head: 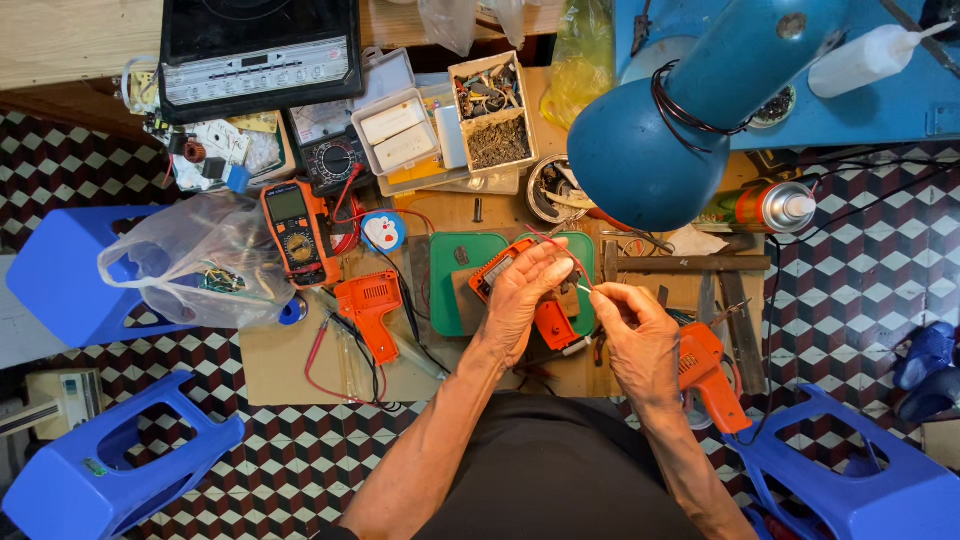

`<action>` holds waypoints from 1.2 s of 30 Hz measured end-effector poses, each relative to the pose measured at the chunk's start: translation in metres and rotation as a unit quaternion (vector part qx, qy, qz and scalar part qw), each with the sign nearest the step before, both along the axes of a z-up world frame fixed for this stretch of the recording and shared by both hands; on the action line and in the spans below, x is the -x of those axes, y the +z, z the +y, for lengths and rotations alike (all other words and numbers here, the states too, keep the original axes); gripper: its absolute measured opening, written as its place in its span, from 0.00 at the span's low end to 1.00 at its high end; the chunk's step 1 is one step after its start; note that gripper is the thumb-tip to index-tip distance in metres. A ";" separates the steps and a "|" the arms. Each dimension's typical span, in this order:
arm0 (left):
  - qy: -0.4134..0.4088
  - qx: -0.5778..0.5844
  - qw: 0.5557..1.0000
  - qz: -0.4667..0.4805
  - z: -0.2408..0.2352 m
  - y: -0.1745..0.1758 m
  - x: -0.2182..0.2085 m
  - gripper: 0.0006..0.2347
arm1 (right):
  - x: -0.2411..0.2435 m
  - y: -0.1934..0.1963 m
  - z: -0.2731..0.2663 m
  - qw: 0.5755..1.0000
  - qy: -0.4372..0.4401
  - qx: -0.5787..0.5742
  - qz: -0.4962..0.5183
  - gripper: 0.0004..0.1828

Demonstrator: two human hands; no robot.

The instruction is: The person works on a small orange electronic device at a cluttered workbench. They strip and twist wires, then use a heat gun to apply heat to the device while holding it with their other hand. The person repeatedly handles the device and wires throughout the clip.

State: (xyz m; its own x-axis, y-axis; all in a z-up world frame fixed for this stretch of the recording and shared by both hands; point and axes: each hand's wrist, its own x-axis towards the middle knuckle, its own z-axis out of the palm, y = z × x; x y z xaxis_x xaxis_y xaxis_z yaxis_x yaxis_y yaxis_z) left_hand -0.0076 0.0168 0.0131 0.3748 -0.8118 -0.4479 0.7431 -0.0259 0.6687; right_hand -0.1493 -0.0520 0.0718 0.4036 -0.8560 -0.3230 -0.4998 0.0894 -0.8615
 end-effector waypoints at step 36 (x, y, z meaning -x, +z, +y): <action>-0.059 -0.096 0.994 -0.008 0.019 0.011 0.017 0.18 | 0.013 -0.020 0.026 0.988 -0.084 -0.115 -0.054 0.10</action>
